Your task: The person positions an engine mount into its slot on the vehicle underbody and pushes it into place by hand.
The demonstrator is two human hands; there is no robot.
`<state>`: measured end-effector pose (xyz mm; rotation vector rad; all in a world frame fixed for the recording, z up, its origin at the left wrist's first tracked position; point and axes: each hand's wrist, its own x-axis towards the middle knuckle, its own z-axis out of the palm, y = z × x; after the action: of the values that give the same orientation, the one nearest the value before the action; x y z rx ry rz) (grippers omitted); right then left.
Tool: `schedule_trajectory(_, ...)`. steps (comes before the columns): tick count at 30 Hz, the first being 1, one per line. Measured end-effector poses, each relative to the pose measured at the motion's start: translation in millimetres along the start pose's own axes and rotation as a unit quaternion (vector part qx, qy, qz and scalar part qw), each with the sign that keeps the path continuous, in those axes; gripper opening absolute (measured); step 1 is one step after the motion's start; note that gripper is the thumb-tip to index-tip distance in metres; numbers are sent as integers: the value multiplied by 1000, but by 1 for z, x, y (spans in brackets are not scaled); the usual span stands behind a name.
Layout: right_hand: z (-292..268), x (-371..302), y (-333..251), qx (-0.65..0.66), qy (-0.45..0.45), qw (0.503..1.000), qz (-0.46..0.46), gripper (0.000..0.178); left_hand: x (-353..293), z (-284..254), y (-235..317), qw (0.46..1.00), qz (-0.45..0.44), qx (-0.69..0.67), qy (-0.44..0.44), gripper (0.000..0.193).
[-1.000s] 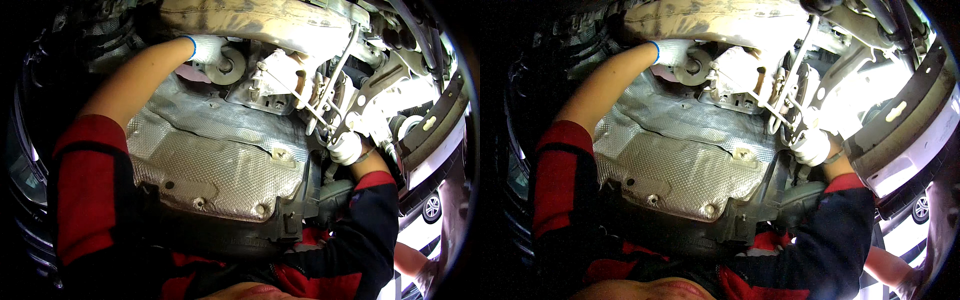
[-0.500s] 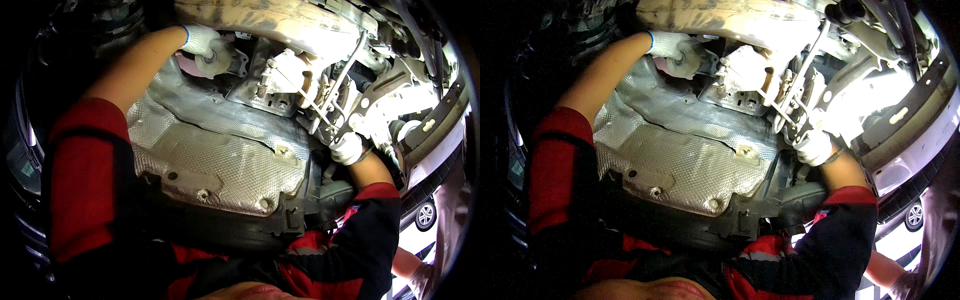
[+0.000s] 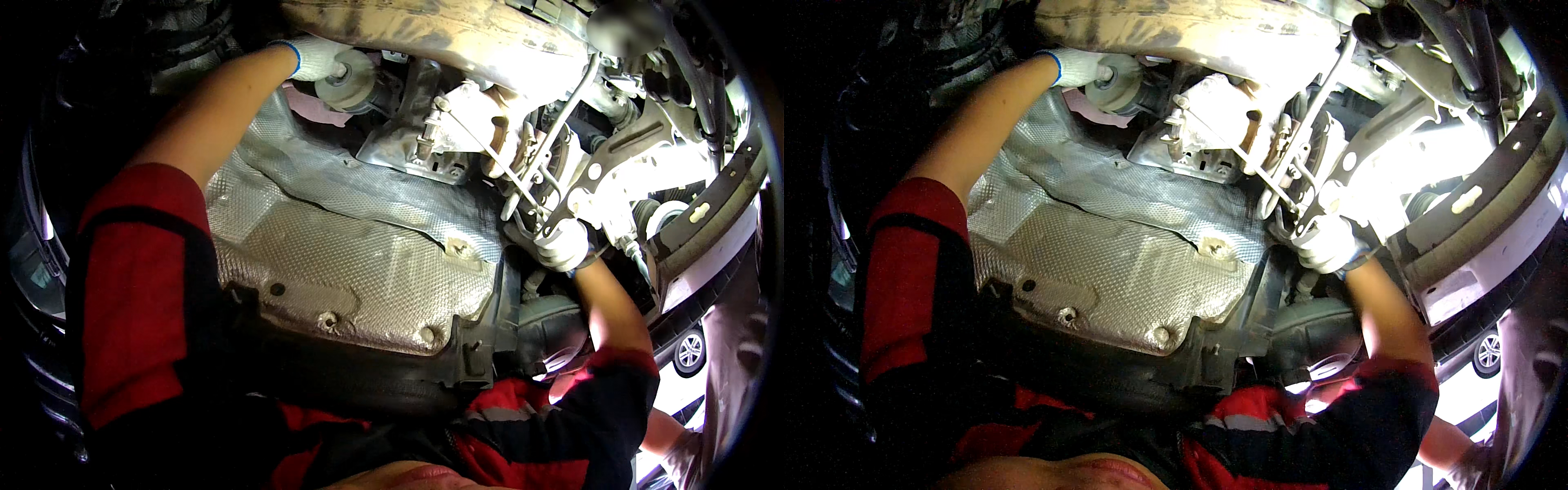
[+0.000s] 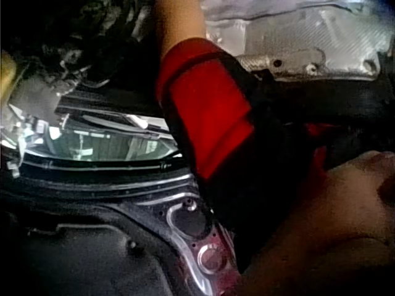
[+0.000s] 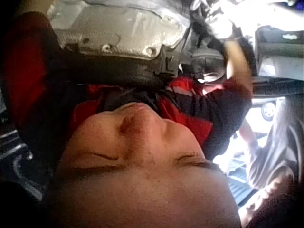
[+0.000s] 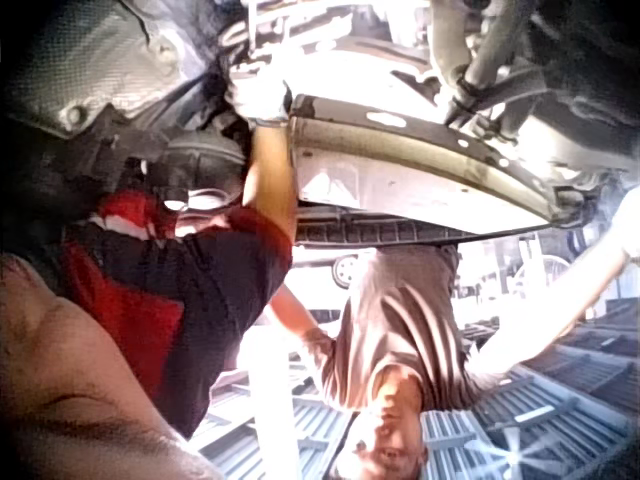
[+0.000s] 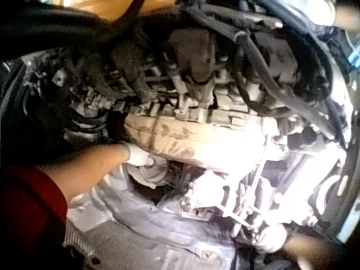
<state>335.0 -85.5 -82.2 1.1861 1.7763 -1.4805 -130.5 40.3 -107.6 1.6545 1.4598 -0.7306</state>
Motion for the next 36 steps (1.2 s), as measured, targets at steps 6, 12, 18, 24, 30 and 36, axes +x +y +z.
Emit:
schedule_trajectory(6, -50, -77, -98, 51, -251, 938, 234, 77, 18, 19, -43, 997, 37, 66, 11, 61)
schedule_trajectory(12, -46, -85, -232, -86, -22, 992, -89, 29, -3, -3, -22, 1000, -9, 10, -10, 63)
schedule_trajectory(18, 23, 141, -304, -319, -83, 930, -165, 25, 13, -3, -8, 998, 3, 19, -58, 60)
schedule_trajectory(24, 88, 252, -312, -292, -23, 948, -122, 31, 16, 13, -36, 996, -30, 60, -67, 55)
schedule_trajectory(30, 141, 419, -81, -562, 14, 817, 132, 43, 62, -28, 63, 996, 75, 30, -44, 51)
schedule_trajectory(36, 135, 310, -258, -510, 40, 851, -118, 44, 29, 27, -85, 995, 53, 80, -32, 47)
